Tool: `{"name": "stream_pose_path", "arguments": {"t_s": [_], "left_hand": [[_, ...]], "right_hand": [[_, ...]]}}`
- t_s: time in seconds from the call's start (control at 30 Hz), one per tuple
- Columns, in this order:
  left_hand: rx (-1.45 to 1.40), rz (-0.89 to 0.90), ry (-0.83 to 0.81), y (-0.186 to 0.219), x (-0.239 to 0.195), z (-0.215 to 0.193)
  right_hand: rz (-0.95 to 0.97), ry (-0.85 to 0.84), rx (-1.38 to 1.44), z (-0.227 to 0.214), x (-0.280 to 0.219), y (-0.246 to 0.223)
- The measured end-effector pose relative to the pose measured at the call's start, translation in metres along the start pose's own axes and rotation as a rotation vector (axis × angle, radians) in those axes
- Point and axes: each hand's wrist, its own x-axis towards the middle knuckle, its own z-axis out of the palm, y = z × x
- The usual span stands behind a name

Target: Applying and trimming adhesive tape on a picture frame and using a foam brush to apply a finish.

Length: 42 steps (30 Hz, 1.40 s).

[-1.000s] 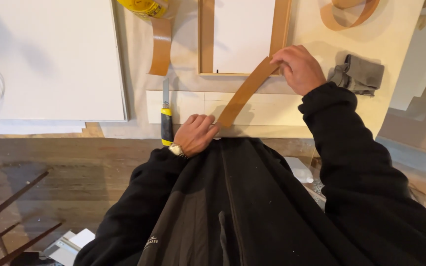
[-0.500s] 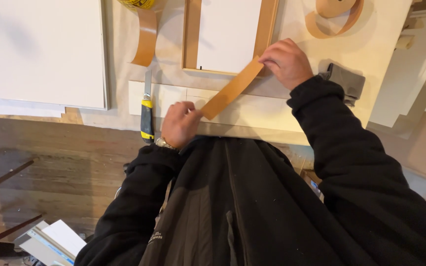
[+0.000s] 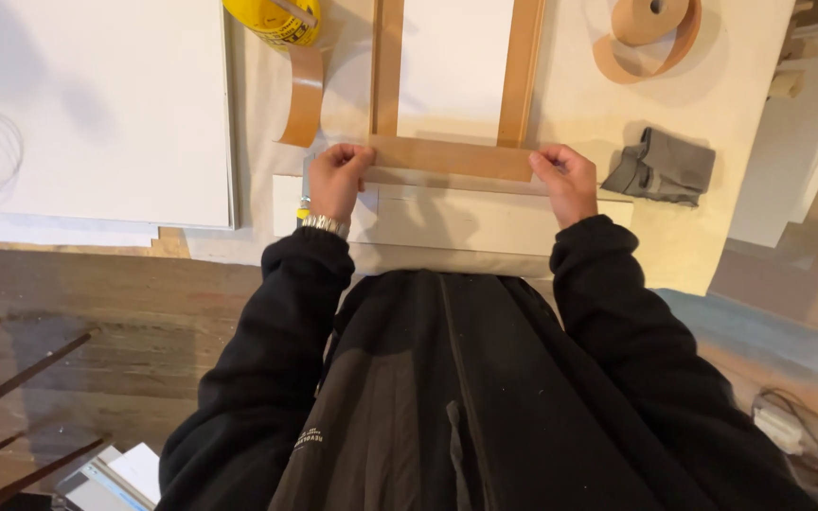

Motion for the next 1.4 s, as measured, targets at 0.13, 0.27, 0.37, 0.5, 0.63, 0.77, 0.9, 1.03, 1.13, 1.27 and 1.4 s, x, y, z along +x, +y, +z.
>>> {"name": "stream_pose_path", "arguments": {"t_s": [0.13, 0.27, 0.37, 0.5, 0.63, 0.77, 0.9, 1.03, 1.13, 1.27, 1.4], "left_hand": [[0.145, -0.024, 0.041, 0.0, 0.017, 0.003], [0.311, -0.044, 0.041, 0.03, 0.018, 0.007], [0.349, -0.026, 0.026, 0.032, 0.021, 0.005], [0.409, 0.036, 0.01, 0.032, 0.023, 0.002], [0.458, 0.011, 0.003, 0.036, 0.025, 0.003], [0.454, 0.009, -0.006, 0.034, 0.026, 0.002], [0.425, 0.01, -0.007, 0.03, 0.033, 0.0], [0.37, -0.006, 0.013, 0.034, 0.033, 0.002], [0.401, -0.002, 0.018, 0.031, 0.038, 0.003], [0.387, 0.008, 0.005, 0.03, 0.038, 0.001], [0.376, -0.007, -0.006, 0.03, 0.039, 0.001]], "right_hand": [[0.066, 0.121, 0.124, 0.015, 0.005, 0.005], [0.071, 0.217, -0.013, 0.026, 0.018, -0.007], [0.054, 0.225, -0.058, 0.029, 0.02, -0.01], [0.065, 0.221, -0.121, 0.029, 0.02, -0.01], [0.072, 0.238, -0.117, 0.028, 0.021, -0.007], [0.095, 0.246, -0.091, 0.03, 0.022, -0.008], [0.101, 0.256, -0.131, 0.03, 0.022, -0.009], [0.115, 0.251, -0.12, 0.031, 0.021, -0.007], [0.097, 0.26, -0.115, 0.029, 0.024, -0.003], [0.096, 0.281, -0.121, 0.032, 0.022, -0.003], [0.1, 0.278, -0.139, 0.032, 0.022, -0.005]]}}
